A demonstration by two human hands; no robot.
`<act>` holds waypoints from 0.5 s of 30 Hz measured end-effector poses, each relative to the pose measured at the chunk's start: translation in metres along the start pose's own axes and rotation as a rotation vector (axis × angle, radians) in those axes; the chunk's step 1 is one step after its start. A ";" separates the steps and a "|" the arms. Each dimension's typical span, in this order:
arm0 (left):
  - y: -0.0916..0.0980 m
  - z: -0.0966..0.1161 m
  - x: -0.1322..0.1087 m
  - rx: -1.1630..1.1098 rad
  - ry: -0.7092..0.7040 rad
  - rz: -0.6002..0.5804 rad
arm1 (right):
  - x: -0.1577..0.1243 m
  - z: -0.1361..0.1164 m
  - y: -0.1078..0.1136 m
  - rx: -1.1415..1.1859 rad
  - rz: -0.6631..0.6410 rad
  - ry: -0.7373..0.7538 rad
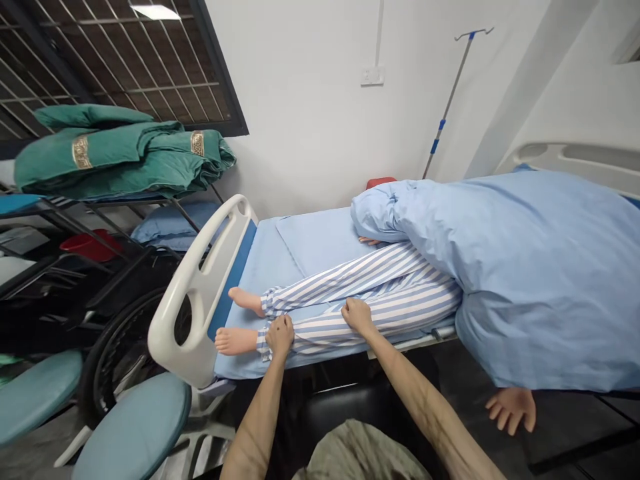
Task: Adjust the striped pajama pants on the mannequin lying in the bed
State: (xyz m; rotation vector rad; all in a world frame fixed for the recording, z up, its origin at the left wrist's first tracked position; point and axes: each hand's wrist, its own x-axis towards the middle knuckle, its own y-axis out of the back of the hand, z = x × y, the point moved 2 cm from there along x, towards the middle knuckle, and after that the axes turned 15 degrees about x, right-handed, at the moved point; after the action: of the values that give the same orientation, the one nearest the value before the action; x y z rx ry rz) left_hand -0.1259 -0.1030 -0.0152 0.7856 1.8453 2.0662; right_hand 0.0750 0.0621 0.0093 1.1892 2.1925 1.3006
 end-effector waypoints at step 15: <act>0.001 -0.006 0.004 -0.117 0.007 -0.091 | 0.008 -0.044 -0.036 0.156 -0.016 0.001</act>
State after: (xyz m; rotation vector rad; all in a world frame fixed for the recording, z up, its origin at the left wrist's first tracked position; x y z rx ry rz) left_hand -0.1323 -0.1060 -0.0136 0.6538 1.7121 2.1002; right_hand 0.0247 0.0351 0.0030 1.2242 2.3350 1.1411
